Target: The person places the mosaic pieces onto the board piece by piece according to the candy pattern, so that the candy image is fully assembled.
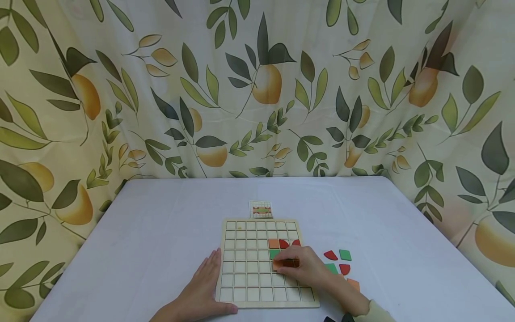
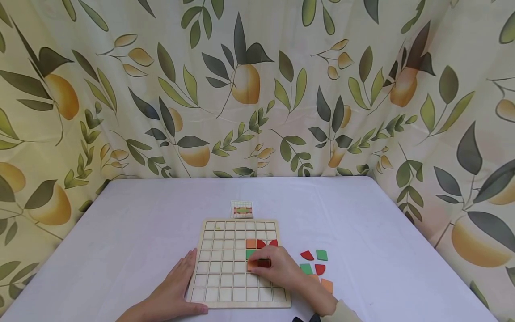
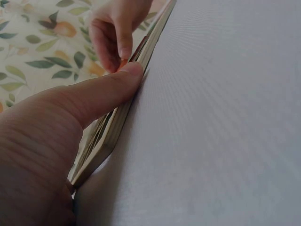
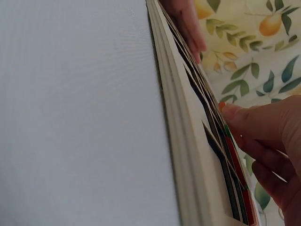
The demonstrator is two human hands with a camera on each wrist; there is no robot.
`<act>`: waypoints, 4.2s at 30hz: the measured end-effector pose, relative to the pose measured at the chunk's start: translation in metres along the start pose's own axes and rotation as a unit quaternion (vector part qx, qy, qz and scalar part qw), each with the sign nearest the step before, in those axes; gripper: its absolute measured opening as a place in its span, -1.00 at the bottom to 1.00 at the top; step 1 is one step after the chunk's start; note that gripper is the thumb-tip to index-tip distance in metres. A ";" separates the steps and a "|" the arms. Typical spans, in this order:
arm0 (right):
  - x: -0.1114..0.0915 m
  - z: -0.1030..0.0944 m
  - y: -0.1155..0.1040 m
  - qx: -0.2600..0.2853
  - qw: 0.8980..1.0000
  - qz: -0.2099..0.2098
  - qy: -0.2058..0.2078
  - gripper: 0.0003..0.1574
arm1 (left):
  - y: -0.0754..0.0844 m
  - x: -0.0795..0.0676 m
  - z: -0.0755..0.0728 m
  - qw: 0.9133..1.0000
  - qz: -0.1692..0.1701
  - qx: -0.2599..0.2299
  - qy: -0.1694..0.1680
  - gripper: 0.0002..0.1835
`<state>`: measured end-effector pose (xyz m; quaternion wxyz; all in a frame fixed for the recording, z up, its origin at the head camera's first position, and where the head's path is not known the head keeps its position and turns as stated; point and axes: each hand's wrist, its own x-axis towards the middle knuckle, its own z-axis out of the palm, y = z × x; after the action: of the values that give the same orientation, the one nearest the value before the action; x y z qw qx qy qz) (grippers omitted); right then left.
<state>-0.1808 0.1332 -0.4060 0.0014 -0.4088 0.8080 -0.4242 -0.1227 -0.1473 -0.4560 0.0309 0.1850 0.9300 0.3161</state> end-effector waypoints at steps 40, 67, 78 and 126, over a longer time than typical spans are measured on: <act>-0.007 0.009 0.037 -0.029 0.999 -0.017 0.003 -0.70 | 0.001 0.001 0.001 1.000 -0.002 0.005 -0.006 0.44; -0.058 -0.034 0.038 -0.094 0.986 0.077 0.117 -0.68 | -0.001 -0.001 0.001 1.000 0.004 0.003 0.001 0.42; -0.075 -0.044 0.037 -0.152 0.973 0.091 0.149 -0.66 | -0.002 0.000 0.002 1.000 0.004 0.002 0.002 0.42; -0.133 -0.069 0.029 -0.114 0.925 0.352 0.083 -0.61 | -0.001 0.000 0.001 1.000 0.009 0.007 0.004 0.42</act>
<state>-0.1351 0.2770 -0.4277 0.0373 -0.0589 0.9400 -0.3340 -0.1228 -0.1476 -0.4575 0.0231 0.1927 0.9304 0.3108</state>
